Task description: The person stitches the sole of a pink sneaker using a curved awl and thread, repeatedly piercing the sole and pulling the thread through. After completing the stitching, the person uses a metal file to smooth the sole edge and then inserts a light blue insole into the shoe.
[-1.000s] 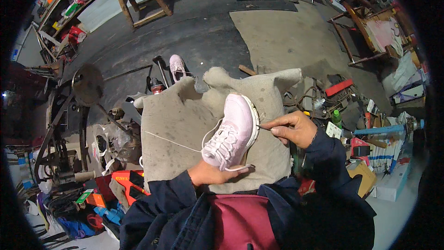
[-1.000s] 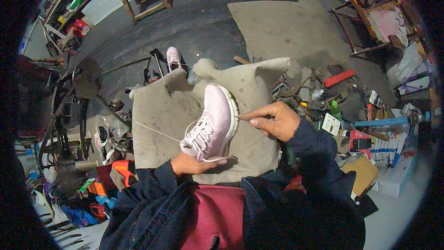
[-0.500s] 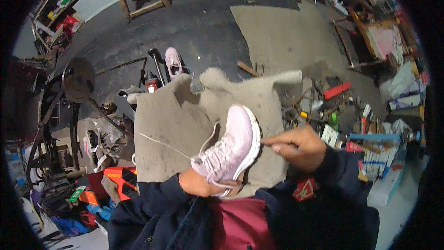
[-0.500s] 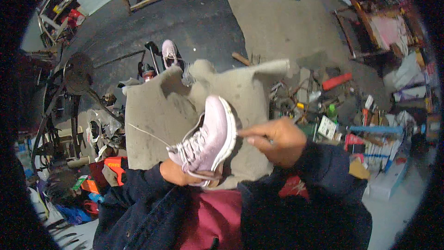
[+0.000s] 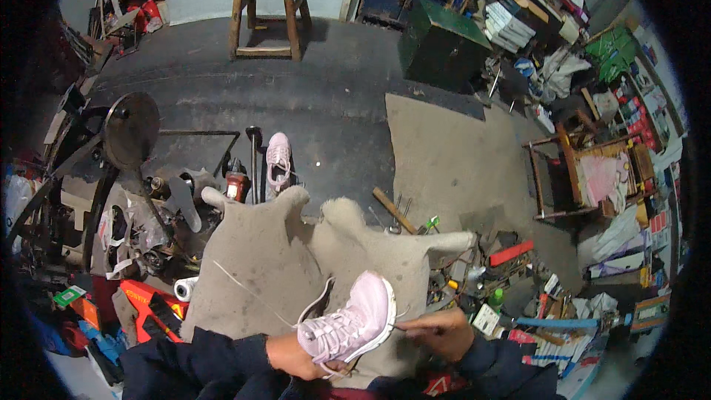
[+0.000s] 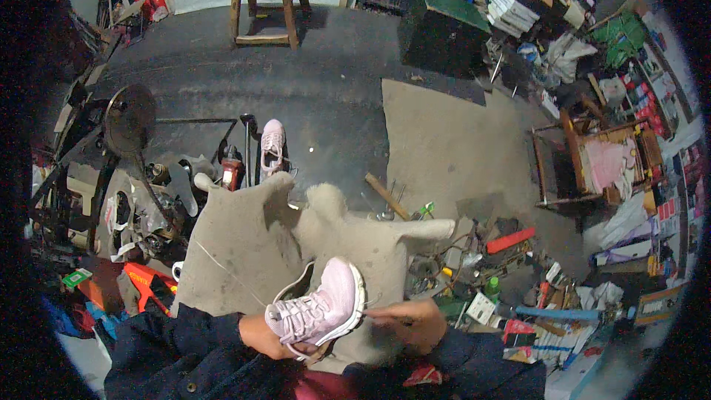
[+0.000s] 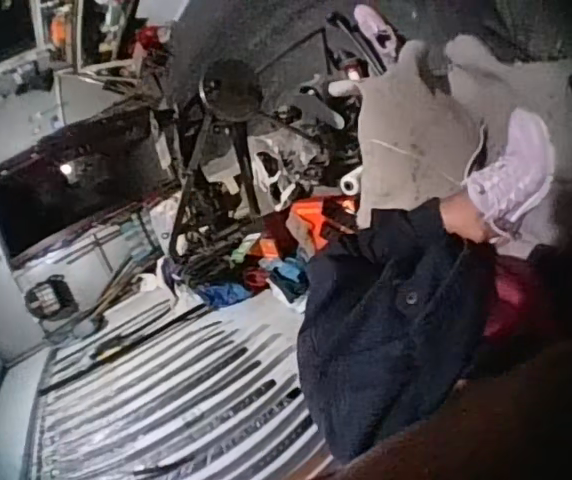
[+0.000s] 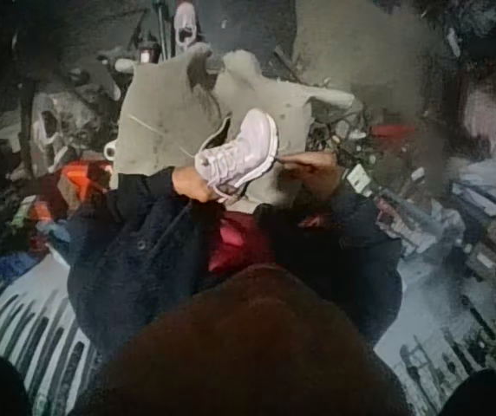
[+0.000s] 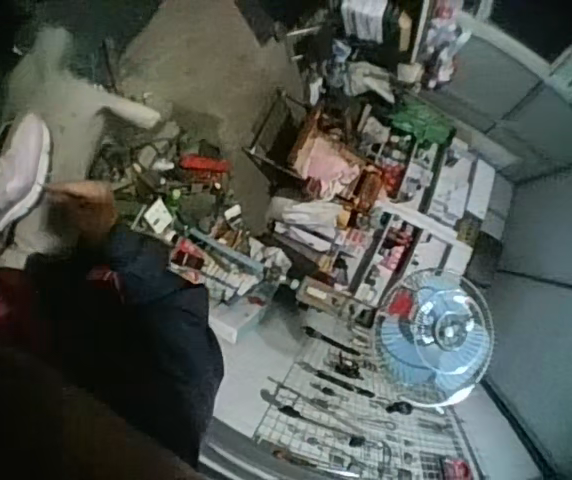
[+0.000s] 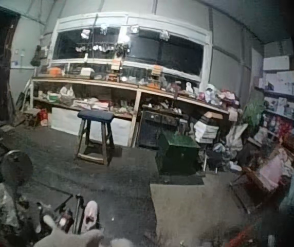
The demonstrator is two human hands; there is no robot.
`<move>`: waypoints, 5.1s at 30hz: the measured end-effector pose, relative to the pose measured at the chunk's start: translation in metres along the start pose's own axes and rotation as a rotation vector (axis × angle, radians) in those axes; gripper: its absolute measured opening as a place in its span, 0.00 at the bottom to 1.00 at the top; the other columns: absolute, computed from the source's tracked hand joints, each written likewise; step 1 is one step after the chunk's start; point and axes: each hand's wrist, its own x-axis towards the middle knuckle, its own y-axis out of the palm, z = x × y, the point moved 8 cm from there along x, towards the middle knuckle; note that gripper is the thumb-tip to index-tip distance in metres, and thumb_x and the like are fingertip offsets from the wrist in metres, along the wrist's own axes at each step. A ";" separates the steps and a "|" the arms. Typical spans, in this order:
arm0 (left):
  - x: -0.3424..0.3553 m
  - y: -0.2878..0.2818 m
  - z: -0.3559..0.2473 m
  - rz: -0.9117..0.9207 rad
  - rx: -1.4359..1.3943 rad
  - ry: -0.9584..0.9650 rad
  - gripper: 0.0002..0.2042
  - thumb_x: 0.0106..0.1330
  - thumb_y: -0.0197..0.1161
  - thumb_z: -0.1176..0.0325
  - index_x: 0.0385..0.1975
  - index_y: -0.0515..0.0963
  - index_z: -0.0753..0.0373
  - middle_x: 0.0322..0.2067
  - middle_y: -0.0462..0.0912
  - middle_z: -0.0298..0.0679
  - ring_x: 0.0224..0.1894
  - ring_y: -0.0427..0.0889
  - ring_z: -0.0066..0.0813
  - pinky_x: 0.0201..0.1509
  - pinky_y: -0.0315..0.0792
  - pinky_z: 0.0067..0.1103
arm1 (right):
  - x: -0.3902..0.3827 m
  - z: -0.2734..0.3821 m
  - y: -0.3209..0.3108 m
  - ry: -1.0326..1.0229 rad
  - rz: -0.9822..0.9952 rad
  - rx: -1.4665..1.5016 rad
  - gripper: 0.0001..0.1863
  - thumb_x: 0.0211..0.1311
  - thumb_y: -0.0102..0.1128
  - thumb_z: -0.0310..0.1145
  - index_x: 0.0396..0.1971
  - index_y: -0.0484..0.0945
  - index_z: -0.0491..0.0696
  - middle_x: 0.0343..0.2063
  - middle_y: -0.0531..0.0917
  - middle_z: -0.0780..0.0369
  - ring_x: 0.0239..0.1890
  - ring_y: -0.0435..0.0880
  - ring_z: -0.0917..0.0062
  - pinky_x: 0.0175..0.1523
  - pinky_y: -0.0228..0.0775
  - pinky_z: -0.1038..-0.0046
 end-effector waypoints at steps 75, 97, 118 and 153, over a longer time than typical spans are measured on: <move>-0.007 0.002 0.011 -0.587 -1.222 -0.420 0.34 0.67 0.74 0.61 0.70 0.67 0.65 0.60 0.80 0.39 0.57 0.81 0.31 0.60 0.76 0.27 | 0.014 -0.040 0.004 0.027 -0.296 0.255 0.07 0.67 0.69 0.27 0.39 0.86 0.38 0.30 0.88 0.61 0.29 0.86 0.80 0.35 0.78 0.77; 0.012 -0.021 0.005 -0.472 -0.531 -0.425 0.31 0.70 0.69 0.52 0.63 0.76 0.71 0.54 0.85 0.38 0.57 0.78 0.25 0.63 0.70 0.20 | 0.066 0.024 -0.016 -0.011 0.124 -0.289 0.10 0.65 0.72 0.36 0.34 0.89 0.43 0.22 0.87 0.63 0.25 0.82 0.84 0.33 0.74 0.75; -0.005 -0.010 0.008 -0.610 -0.907 -0.316 0.30 0.68 0.73 0.58 0.65 0.74 0.70 0.55 0.84 0.37 0.54 0.81 0.25 0.60 0.73 0.21 | 0.037 0.018 0.010 -0.044 -0.296 -0.432 0.29 0.49 0.83 0.54 0.33 0.82 0.42 0.25 0.86 0.52 0.29 0.87 0.63 0.37 0.77 0.65; -0.012 -0.010 0.005 -0.623 -1.040 -0.362 0.37 0.65 0.71 0.66 0.73 0.63 0.66 0.66 0.76 0.43 0.67 0.75 0.38 0.73 0.66 0.34 | -0.027 -0.016 -0.004 -0.319 -0.742 0.471 0.16 0.64 0.73 0.42 0.28 0.74 0.50 0.17 0.68 0.69 0.15 0.67 0.82 0.21 0.56 0.76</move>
